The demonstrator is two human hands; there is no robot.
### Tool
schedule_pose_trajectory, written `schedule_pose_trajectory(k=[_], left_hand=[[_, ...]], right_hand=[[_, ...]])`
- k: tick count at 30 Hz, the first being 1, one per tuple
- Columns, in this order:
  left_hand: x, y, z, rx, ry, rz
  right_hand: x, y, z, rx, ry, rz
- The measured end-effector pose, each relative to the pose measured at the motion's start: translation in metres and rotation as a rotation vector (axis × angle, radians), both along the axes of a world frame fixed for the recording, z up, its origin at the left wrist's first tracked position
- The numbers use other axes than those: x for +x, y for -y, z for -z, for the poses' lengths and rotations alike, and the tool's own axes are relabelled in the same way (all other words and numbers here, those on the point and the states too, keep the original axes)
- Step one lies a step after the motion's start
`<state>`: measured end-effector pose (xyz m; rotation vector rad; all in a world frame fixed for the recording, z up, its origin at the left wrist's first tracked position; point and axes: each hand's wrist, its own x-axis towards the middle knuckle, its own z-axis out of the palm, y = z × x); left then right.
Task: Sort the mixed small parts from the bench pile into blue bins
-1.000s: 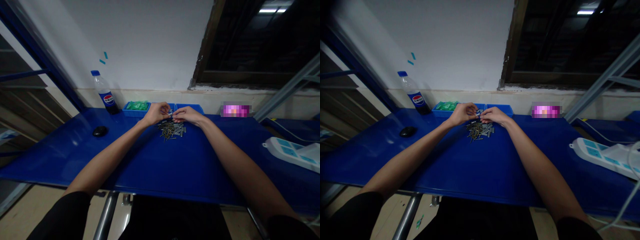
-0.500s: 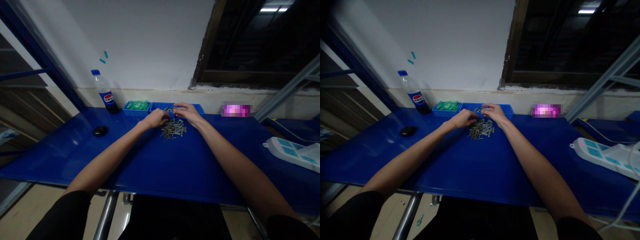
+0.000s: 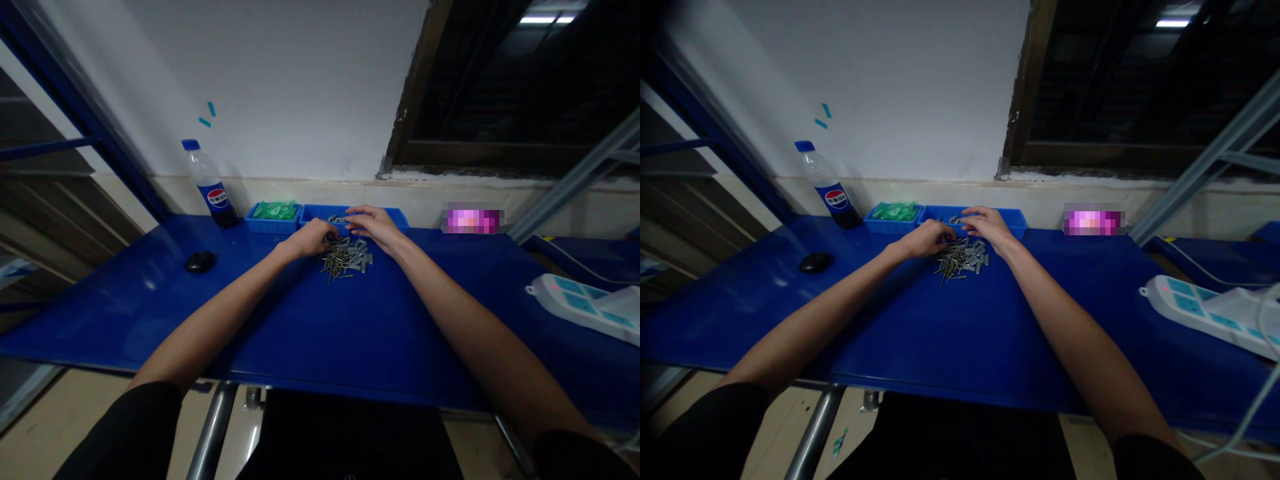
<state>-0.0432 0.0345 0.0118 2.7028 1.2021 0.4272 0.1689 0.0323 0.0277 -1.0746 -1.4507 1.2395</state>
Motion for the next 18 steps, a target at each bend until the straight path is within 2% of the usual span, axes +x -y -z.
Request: schedule_pose_trajectory(k=[9,13,18], left_hand=[[0.002,0.003,-0.012,-0.010,0.330,-0.042],[0.003,0.002,-0.017,-0.091,0.516,-0.048],[0.005,0.001,-0.015,-0.208,0.659,-0.034]], right_hand=[[0.005,-0.004,0.002,-0.015,0.065,-0.064],[0.007,-0.002,-0.001,-0.050,0.186,-0.127],[0.006,0.000,0.001,-0.170,0.107,-0.224]])
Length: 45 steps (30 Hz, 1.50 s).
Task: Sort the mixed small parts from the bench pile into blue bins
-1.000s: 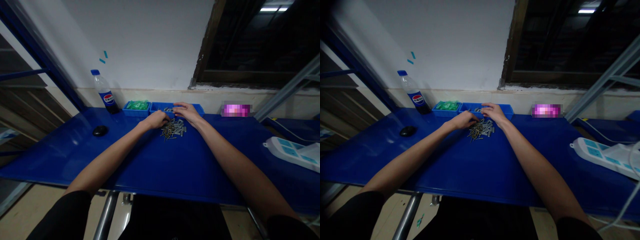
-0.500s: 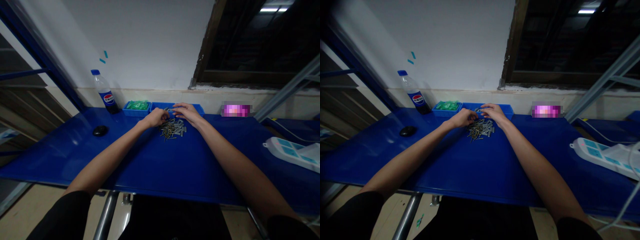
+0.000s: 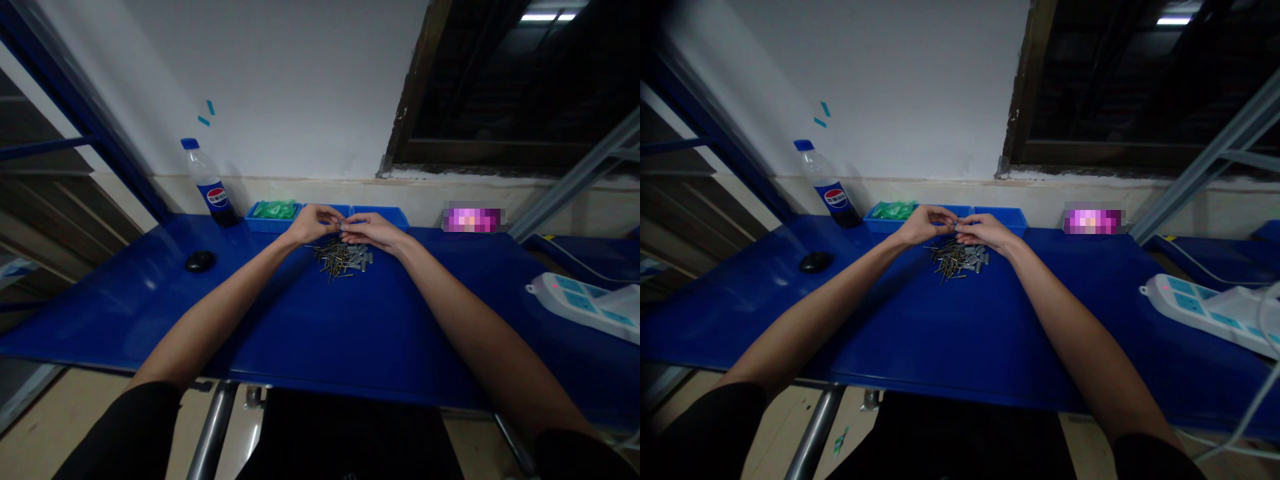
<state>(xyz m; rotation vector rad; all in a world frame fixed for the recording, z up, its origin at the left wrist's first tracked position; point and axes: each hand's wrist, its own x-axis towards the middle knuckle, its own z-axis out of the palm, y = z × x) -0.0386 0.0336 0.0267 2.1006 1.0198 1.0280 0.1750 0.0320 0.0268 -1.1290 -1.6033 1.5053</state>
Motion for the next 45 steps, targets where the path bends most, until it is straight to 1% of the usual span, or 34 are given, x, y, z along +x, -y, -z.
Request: schedule_pose_trajectory(k=[3,5,7,10,12,13,15,18,20,23,26,29,33,37,45], left_hand=[[0.001,0.000,0.000,-0.029,0.036,0.011],[0.000,0.001,-0.001,-0.014,0.003,0.001],[-0.001,0.001,-0.002,0.031,-0.083,-0.041],[-0.005,0.000,-0.003,0.112,-0.241,-0.119],[-0.006,0.000,-0.002,0.148,-0.338,-0.128],[-0.007,-0.001,-0.001,0.163,-0.385,-0.121],[-0.007,0.000,0.001,0.198,-0.470,-0.092],[-0.004,0.002,0.006,0.237,-0.587,0.000],[0.000,0.004,0.009,0.250,-0.641,0.081],[0.007,0.005,0.017,0.276,-0.683,0.181],[0.011,0.006,0.022,0.306,-0.735,0.231],[0.011,0.009,0.022,0.314,-0.783,0.198],[0.010,0.013,0.015,0.299,-0.806,0.111],[0.008,0.014,0.011,0.287,-0.800,0.061],[0.006,0.016,0.008,0.294,-0.760,0.038]], right_hand=[[0.001,-0.003,0.004,-0.015,-0.048,0.003],[0.002,-0.005,0.006,-0.012,-0.057,0.021],[0.000,-0.005,0.006,0.006,-0.063,0.087],[-0.003,-0.004,0.002,0.077,-0.130,0.209],[-0.003,-0.003,-0.001,0.137,-0.153,0.253],[-0.001,-0.004,-0.003,0.168,-0.119,0.264],[0.005,-0.006,-0.007,0.252,0.064,0.252],[0.017,-0.010,-0.013,0.459,0.531,0.123],[0.024,-0.012,-0.016,0.568,0.780,0.040],[0.028,-0.013,-0.015,0.607,0.975,-0.021],[0.027,-0.012,-0.011,0.597,1.034,-0.087],[0.025,-0.012,-0.006,0.585,1.054,-0.131],[0.025,-0.013,-0.003,0.626,1.092,-0.112],[0.026,-0.014,-0.002,0.679,1.148,-0.089],[0.035,-0.018,0.002,0.610,1.150,-0.104]])
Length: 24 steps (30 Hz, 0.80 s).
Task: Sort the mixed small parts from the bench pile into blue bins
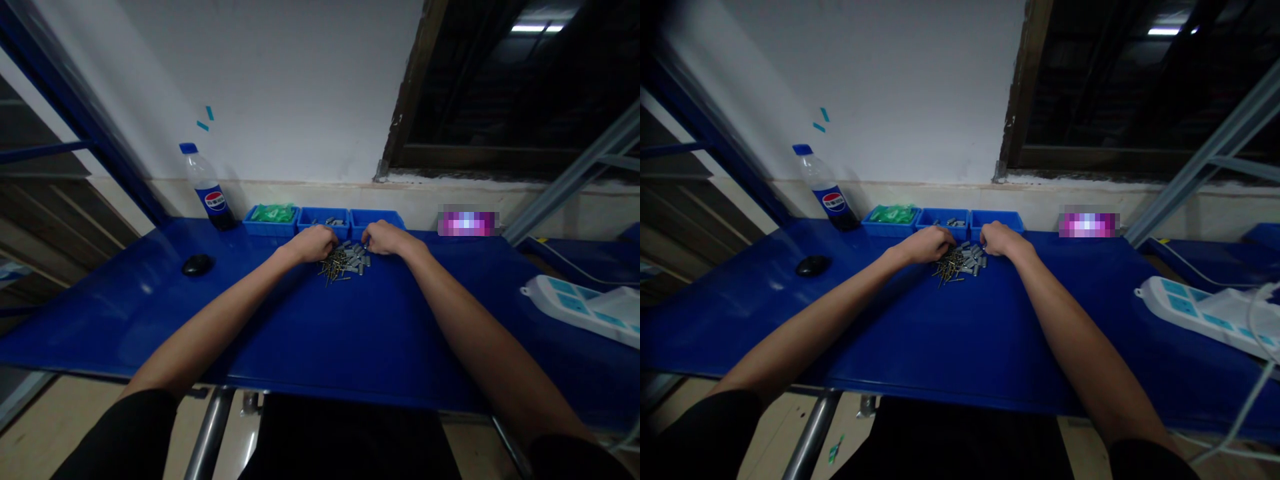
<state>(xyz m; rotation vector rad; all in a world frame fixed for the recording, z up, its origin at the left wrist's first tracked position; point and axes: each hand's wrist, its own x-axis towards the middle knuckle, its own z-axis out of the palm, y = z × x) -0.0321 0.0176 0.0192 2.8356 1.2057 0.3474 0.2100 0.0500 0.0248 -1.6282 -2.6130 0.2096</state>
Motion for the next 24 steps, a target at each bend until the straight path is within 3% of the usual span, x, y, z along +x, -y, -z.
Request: schedule_pose_trajectory(k=[10,15,24], left_hand=[[0.000,0.001,-0.003,0.029,-0.057,0.015],[0.002,0.003,-0.006,0.057,-0.098,0.023],[0.000,0.004,-0.013,0.041,-0.031,0.007]], right_hand=[[-0.002,0.012,-0.012,-0.119,0.088,0.117],[-0.009,0.018,-0.019,-0.099,0.109,0.207],[-0.009,0.019,-0.024,-0.233,0.069,0.165]])
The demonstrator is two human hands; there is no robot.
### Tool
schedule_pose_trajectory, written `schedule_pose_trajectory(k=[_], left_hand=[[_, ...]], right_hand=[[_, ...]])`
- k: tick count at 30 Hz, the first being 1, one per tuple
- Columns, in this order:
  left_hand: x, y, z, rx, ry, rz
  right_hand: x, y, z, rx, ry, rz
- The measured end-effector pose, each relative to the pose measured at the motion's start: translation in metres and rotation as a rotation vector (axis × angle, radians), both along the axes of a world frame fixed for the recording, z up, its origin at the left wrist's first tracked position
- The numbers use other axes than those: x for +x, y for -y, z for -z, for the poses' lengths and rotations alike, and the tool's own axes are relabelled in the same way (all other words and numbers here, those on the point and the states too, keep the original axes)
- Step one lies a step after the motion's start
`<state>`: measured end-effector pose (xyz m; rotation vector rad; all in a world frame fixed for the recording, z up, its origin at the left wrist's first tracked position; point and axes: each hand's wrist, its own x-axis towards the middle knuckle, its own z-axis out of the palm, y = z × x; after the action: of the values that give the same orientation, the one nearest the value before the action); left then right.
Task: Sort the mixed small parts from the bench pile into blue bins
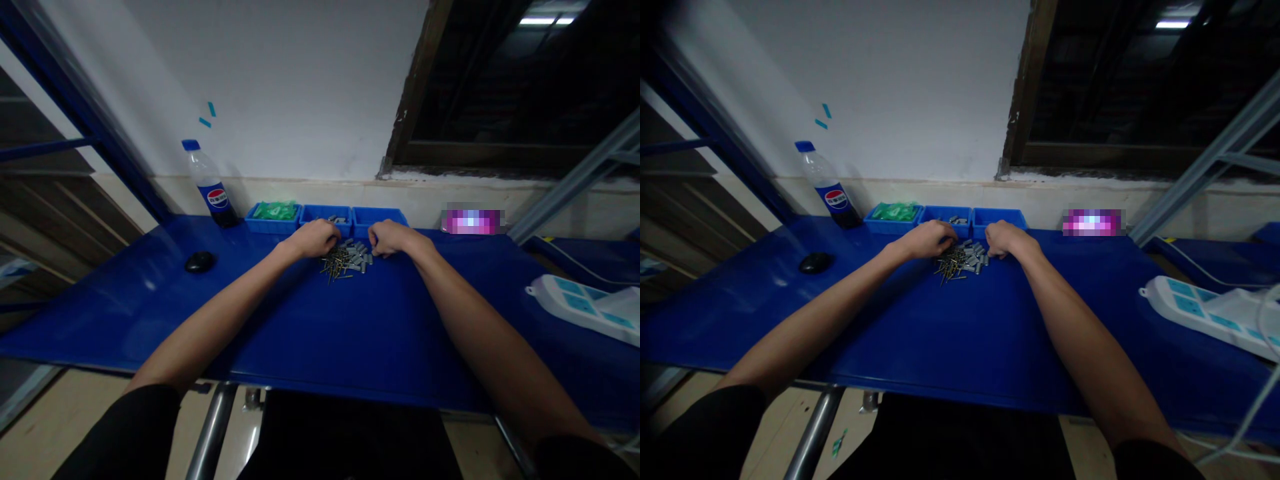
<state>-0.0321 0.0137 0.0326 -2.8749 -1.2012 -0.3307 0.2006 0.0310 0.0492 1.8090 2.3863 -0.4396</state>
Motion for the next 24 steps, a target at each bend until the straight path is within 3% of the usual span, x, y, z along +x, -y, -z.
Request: schedule_pose_trajectory(k=[6,11,14,20,24], left_hand=[[0.000,-0.007,0.003,-0.159,0.373,0.035],[0.002,-0.010,0.003,-0.524,0.740,0.071],[0.000,-0.010,0.001,-0.682,0.936,-0.005],[-0.004,-0.007,-0.002,-0.882,1.106,-0.101],[-0.006,-0.015,0.004,-0.813,1.254,-0.254]], right_hand=[[0.008,0.002,-0.018,-0.016,-0.356,-0.176],[0.003,0.005,-0.019,-0.142,-0.808,-0.247],[-0.002,0.005,-0.012,-0.108,-0.965,-0.238],[-0.006,-0.003,0.002,-0.046,-1.088,-0.191],[-0.004,-0.010,0.008,0.057,-0.877,-0.198]])
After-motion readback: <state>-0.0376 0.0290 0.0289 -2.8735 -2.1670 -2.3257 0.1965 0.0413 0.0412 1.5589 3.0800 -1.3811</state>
